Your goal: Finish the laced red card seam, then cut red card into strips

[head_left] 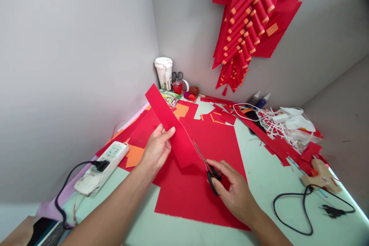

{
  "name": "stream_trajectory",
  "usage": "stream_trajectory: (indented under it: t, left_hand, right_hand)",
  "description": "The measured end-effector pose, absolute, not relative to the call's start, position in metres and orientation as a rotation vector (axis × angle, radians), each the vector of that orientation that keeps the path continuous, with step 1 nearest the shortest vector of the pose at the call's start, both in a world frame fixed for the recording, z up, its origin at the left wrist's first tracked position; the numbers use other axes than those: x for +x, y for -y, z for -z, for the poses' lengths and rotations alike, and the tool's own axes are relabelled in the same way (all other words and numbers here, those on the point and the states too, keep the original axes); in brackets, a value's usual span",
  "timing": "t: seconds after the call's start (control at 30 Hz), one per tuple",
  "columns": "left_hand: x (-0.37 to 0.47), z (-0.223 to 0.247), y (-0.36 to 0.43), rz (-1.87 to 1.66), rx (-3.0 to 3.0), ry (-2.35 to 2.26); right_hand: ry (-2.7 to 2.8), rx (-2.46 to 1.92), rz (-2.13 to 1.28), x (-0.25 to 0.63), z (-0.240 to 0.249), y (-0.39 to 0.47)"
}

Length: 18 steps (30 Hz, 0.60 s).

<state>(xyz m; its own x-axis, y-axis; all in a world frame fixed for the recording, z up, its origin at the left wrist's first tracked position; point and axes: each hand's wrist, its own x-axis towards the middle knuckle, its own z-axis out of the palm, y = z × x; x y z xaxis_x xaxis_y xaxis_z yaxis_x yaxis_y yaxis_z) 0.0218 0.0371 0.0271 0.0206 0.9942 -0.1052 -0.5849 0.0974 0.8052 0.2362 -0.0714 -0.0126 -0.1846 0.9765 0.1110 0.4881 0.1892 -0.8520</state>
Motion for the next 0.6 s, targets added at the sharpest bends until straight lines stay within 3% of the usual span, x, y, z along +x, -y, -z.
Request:
stream_trajectory:
  t: [0.6]
  left_hand:
    - [0.0288, -0.0272, -0.0322, -1.339, 0.640, -0.805]
  right_hand:
    - [1.778, -1.389, -0.900, 0.2368, 0.0134, 0.0711]
